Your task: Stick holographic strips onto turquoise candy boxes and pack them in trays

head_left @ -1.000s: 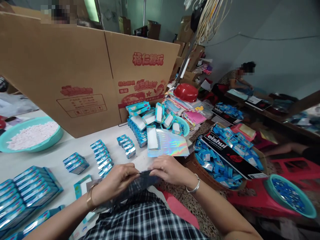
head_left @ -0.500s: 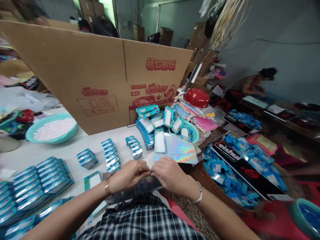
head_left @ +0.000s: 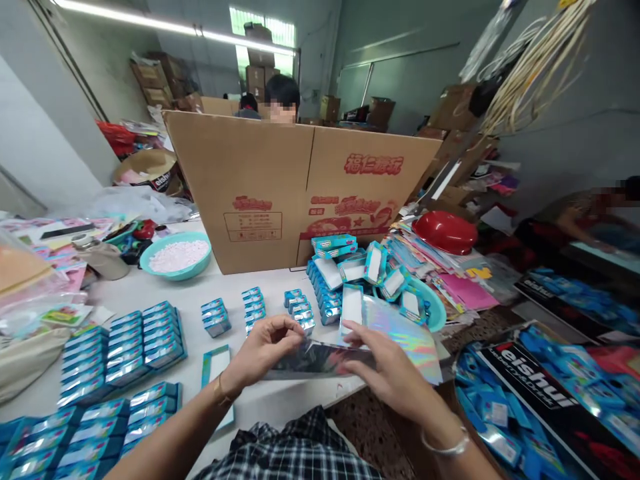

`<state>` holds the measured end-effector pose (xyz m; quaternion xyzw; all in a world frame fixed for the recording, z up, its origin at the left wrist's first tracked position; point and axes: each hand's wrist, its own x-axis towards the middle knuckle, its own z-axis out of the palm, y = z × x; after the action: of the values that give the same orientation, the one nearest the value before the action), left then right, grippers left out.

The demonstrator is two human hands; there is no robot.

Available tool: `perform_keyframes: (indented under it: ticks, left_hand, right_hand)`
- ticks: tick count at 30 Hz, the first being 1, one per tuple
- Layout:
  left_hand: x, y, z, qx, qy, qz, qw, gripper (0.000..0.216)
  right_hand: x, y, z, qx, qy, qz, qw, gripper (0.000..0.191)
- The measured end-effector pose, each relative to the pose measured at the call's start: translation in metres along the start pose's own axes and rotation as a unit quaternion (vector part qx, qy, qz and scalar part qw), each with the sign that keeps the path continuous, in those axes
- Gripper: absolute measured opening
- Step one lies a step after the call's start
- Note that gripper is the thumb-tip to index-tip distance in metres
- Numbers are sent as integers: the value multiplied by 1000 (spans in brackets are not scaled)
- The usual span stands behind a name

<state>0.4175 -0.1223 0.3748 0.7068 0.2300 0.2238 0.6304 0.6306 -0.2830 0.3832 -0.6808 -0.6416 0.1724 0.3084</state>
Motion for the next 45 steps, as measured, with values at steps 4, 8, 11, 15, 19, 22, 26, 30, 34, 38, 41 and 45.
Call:
perform_keyframes:
  ticks: [4, 8, 11, 15, 19, 22, 26, 30, 34, 38, 41, 45]
  left_hand:
    - [-1, 3, 13, -37, 43, -2, 998, 33]
    - [-6, 1, 6, 3, 64, 44, 997, 25]
    - [-11, 2, -4, 81, 61, 67, 993, 20]
    - [-16, 8, -13, 178, 49, 91, 979, 18]
    - [-16, 11, -17, 217, 31, 90, 972, 17]
    - [-13, 11, -18, 224, 28, 85, 971, 17]
    - [-10, 10, -17, 156, 39, 49, 986, 23]
    - [-8, 6, -15, 9, 33, 4, 999, 30]
    - [-8, 1, -13, -41, 35, 10, 999, 43]
    - [-6, -2, -10, 34, 66, 13, 997, 28]
    - [-4, 0, -6, 17, 67, 23, 997, 29]
    - [-4, 2, -1, 62, 60, 46, 995, 30]
  right_hand:
    - [22, -25, 45, 57, 69, -83, 992, 35]
    - [36, -37, 65, 90, 113, -80, 986, 17]
    - [40, -43, 65, 127, 112, -52, 984, 12]
    - [44, -48, 65, 123, 108, -44, 986, 9]
    - [48, -48, 65, 93, 102, -56, 989, 11]
    - [50, -48, 64, 66, 93, -71, 991, 14]
    - [53, -50, 57, 47, 84, -90, 991, 16]
    - [57, -51, 46, 51, 68, -93, 992, 17]
    - [60, -48, 37, 96, 59, -64, 992, 14]
    - [62, -43, 37, 129, 47, -42, 990, 11]
    - [62, -42, 38, 139, 45, -41, 988, 10]
    - [63, -43, 39, 135, 41, -43, 989, 13]
